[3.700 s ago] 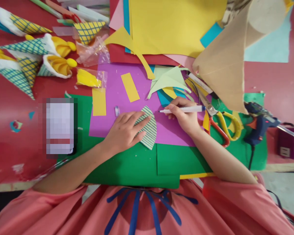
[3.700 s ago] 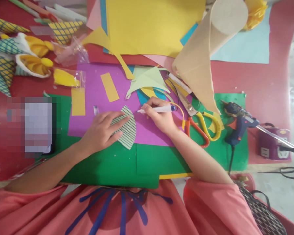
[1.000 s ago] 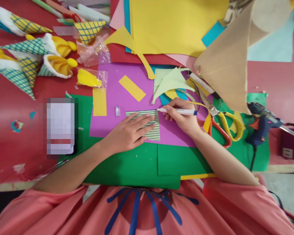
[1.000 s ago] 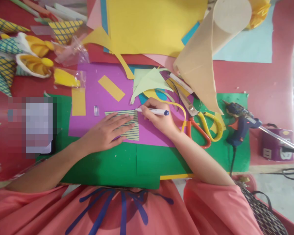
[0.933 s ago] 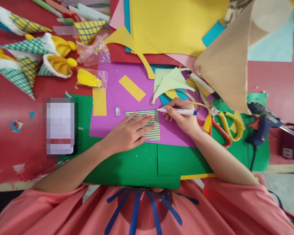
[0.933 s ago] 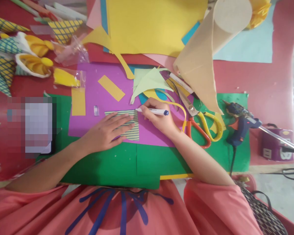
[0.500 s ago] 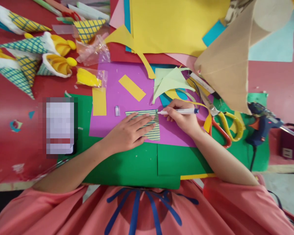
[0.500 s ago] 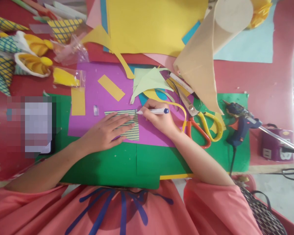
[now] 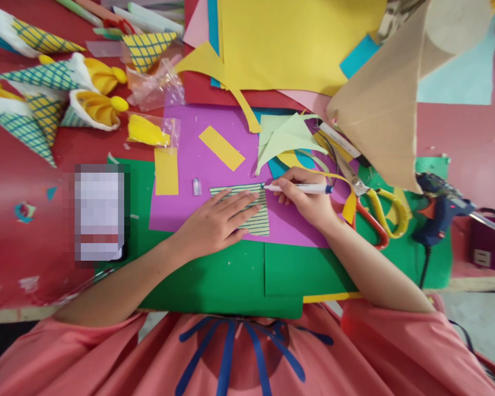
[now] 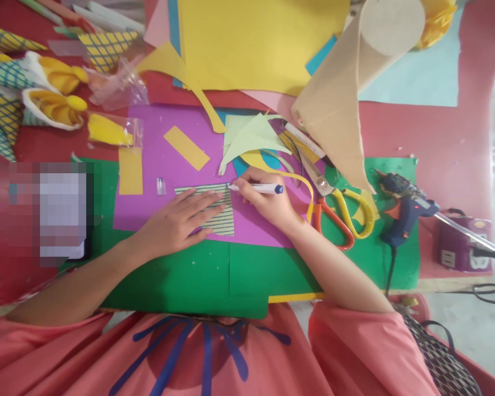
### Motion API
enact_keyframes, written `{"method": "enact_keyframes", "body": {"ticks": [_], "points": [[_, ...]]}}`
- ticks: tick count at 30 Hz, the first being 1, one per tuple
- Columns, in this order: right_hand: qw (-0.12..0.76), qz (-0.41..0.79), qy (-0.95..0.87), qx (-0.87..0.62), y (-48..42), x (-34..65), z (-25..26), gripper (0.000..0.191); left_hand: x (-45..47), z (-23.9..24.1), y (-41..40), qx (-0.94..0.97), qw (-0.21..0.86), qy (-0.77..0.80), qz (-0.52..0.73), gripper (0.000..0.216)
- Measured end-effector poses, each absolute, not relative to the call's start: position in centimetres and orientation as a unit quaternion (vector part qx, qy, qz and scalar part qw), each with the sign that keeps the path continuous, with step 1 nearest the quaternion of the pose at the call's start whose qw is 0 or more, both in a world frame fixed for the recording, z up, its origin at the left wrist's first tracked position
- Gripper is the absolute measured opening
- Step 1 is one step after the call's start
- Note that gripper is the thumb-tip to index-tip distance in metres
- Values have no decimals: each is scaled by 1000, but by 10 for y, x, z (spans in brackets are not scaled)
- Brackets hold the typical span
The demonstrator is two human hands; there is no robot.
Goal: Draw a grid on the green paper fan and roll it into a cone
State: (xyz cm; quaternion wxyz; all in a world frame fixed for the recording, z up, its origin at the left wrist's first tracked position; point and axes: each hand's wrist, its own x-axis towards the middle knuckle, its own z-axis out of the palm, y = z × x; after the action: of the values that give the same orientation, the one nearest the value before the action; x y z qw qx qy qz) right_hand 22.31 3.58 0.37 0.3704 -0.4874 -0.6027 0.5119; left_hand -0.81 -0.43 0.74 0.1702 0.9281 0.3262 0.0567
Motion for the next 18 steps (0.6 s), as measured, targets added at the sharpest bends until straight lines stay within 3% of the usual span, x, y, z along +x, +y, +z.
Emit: {"method": "enact_keyframes", "body": {"ticks": [18], "points": [[382, 515, -600, -478, 35, 224, 3, 24, -6, 8, -5, 923, 148, 353, 44, 48]]}}
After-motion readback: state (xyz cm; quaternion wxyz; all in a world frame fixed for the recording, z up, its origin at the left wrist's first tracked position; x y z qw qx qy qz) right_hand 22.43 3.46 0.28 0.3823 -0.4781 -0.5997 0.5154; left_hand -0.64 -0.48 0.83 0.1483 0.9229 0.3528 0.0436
